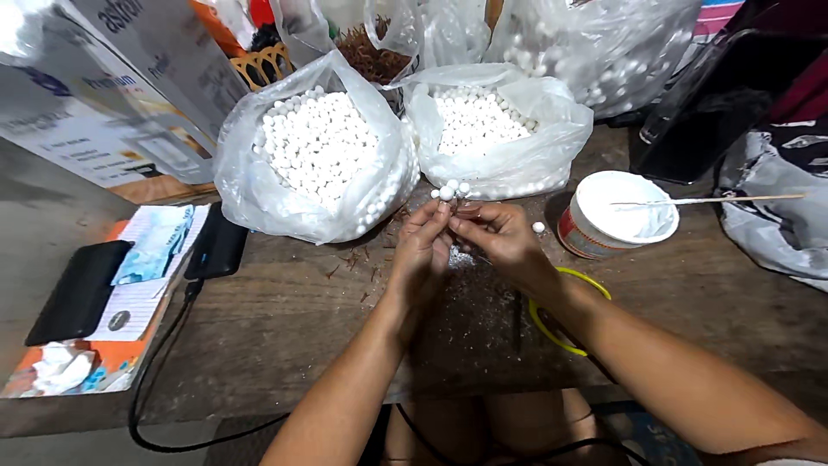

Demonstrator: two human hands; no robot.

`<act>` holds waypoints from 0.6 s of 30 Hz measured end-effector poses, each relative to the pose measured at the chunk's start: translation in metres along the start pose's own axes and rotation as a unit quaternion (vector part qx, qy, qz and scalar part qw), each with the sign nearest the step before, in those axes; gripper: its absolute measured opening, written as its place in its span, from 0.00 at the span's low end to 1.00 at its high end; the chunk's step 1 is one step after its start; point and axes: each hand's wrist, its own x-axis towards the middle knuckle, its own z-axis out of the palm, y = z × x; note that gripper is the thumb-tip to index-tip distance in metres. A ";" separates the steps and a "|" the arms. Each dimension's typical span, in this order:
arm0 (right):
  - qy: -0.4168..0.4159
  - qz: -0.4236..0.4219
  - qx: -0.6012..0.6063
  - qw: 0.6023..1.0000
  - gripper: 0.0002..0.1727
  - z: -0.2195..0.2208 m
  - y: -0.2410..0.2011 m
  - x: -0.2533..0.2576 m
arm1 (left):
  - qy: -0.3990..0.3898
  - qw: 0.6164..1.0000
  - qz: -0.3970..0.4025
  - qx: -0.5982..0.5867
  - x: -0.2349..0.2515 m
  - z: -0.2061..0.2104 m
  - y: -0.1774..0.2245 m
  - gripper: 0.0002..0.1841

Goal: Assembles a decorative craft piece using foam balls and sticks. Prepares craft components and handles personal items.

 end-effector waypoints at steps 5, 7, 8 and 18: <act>0.025 -0.012 -0.054 0.998 0.05 -0.003 -0.003 0.002 | 0.083 0.986 0.071 0.122 -0.007 0.008 0.000 0.09; 0.037 -0.022 -0.093 0.995 0.07 -0.005 -0.002 0.003 | 0.097 0.951 0.187 0.226 -0.009 0.007 -0.006 0.05; 0.036 -0.036 -0.117 0.992 0.07 -0.005 -0.001 0.003 | 0.085 0.930 0.244 0.261 -0.009 0.006 -0.008 0.04; 0.009 -0.103 -0.289 0.952 0.08 -0.005 0.001 -0.002 | 0.057 0.925 0.207 0.314 -0.009 0.004 -0.003 0.04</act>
